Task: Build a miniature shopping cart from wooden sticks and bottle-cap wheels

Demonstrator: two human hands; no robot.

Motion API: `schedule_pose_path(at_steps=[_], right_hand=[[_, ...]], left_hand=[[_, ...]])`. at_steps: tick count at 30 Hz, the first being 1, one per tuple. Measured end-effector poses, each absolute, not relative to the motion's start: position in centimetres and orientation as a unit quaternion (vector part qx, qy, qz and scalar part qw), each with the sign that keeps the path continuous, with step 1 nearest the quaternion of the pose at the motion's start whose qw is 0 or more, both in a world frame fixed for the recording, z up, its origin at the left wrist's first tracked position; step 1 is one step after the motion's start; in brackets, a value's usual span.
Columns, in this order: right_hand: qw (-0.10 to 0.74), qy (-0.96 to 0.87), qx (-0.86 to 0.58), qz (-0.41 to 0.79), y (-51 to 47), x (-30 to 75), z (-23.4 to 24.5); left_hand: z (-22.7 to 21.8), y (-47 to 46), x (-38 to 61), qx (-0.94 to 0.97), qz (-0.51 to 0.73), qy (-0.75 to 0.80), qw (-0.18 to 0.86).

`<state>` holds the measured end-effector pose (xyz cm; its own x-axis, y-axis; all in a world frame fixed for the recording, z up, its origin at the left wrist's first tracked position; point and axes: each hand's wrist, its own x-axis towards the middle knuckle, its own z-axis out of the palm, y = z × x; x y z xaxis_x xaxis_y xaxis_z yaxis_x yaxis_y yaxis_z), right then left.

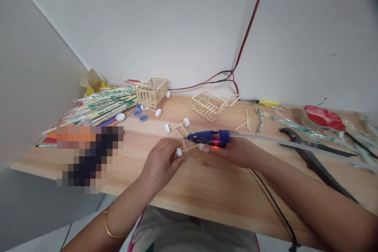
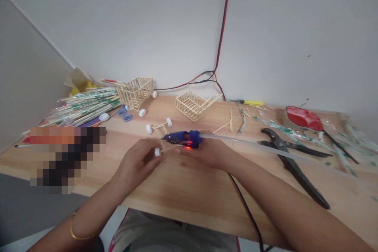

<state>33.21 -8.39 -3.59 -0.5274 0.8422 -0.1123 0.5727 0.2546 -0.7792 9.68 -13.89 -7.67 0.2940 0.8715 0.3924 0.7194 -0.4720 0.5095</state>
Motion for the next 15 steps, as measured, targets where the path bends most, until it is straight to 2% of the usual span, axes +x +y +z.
schedule_pose_path(at_steps=[15], right_hand=[[0.158, -0.774, -0.467, 0.397, -8.43, 33.57, -3.66]], left_hand=[[-7.59, -13.86, 9.68, 0.799, 0.319, 0.495, 0.123]])
